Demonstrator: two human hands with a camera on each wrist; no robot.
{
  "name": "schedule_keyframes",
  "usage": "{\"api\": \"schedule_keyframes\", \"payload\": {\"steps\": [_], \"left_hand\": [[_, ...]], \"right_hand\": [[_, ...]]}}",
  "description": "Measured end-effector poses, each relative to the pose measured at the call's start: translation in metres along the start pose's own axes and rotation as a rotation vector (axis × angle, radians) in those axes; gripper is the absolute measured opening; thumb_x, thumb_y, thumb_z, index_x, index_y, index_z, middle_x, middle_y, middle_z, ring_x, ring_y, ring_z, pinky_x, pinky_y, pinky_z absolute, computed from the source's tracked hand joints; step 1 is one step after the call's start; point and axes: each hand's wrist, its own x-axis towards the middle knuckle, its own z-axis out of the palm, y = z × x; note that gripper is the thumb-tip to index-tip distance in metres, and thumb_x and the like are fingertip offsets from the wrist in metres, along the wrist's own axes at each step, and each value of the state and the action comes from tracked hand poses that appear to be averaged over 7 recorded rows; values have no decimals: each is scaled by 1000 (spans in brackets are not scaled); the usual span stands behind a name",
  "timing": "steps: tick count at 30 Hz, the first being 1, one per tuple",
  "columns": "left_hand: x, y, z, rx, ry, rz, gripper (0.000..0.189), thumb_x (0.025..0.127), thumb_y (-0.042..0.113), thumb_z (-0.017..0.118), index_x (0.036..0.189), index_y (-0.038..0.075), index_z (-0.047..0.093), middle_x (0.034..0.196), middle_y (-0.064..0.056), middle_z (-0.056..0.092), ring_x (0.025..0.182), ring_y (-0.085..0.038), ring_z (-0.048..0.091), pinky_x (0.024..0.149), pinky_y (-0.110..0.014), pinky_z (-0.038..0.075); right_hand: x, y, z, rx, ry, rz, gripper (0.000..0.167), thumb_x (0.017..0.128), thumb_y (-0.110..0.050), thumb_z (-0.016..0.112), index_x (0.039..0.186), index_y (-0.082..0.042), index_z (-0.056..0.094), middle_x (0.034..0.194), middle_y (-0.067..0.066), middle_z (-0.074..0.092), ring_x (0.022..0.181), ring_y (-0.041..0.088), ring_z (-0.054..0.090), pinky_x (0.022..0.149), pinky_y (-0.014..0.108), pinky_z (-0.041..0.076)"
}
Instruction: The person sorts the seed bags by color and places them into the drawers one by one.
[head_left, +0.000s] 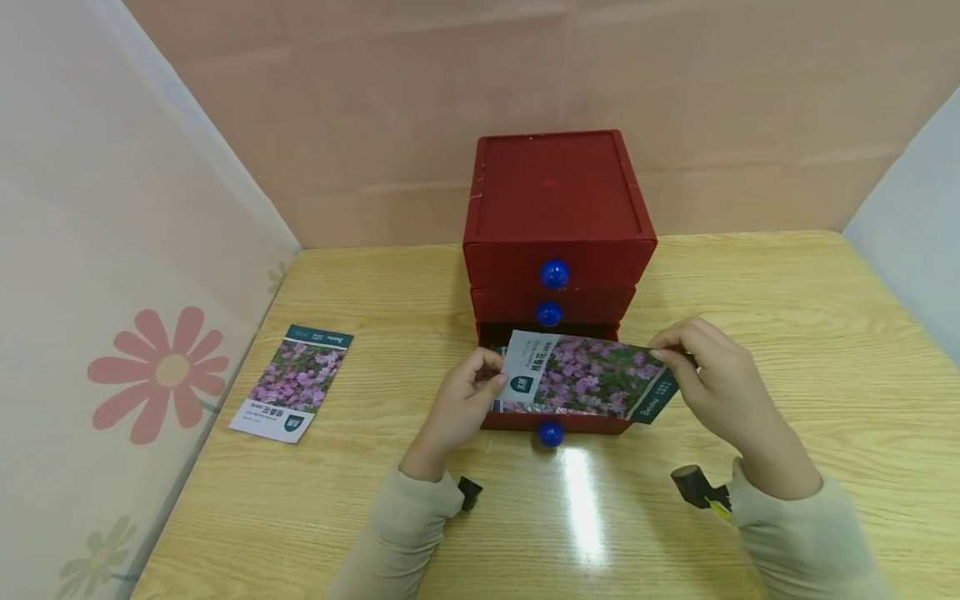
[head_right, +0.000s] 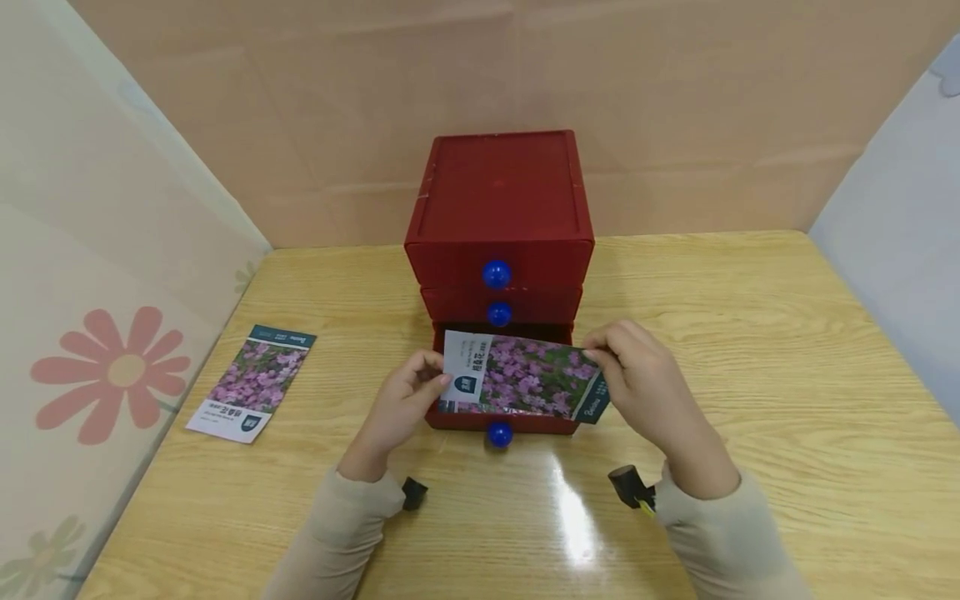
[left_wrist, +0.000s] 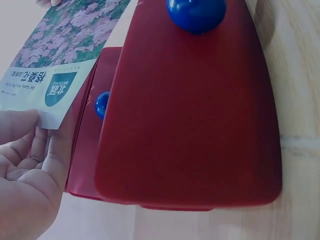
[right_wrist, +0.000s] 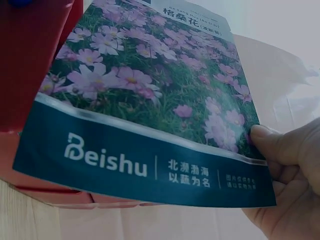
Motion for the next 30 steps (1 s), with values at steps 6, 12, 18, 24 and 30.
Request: {"api": "schedule_keyframes", "payload": {"steps": [6, 12, 18, 24, 30], "left_hand": [[-2, -1, -5, 9, 20, 27, 9, 86, 2, 49, 95, 0, 51, 89, -8, 51, 79, -17, 46, 65, -24, 41], [-4, -1, -7, -3, 32, 28, 8, 86, 1, 49, 93, -1, 50, 89, -10, 50, 78, -18, 47, 63, -24, 42], [-4, -3, -9, 10, 37, -36, 6, 85, 0, 51, 91, 1, 52, 87, -8, 51, 73, -16, 46, 59, -23, 40], [-6, 2, -13, 28, 57, -85, 6, 84, 0, 51, 91, -1, 53, 88, -9, 53, 74, -16, 49, 61, -24, 43], [-7, -14, -17, 58, 54, -62, 7, 85, 2, 52, 91, 2, 53, 88, -7, 53, 71, -15, 48, 56, -23, 41]], "right_hand": [[5, -1, 4, 14, 22, -28, 38, 91, -30, 40, 78, 1, 56, 76, 6, 55, 67, 9, 43, 57, 17, 32], [9, -1, 8, 38, 35, -43, 36, 91, -29, 41, 77, 0, 56, 75, 5, 54, 67, 9, 43, 57, 17, 32], [8, -1, 13, 52, 5, -38, 40, 91, -31, 39, 76, 1, 56, 75, 5, 55, 69, 9, 44, 58, 16, 33], [11, -1, 18, 58, 22, -96, 38, 91, -29, 40, 75, 1, 57, 74, 6, 55, 68, 12, 46, 58, 18, 34], [12, -3, 22, 76, 18, -117, 36, 91, -27, 40, 77, 2, 56, 75, 6, 54, 68, 11, 45, 56, 17, 33]]}}
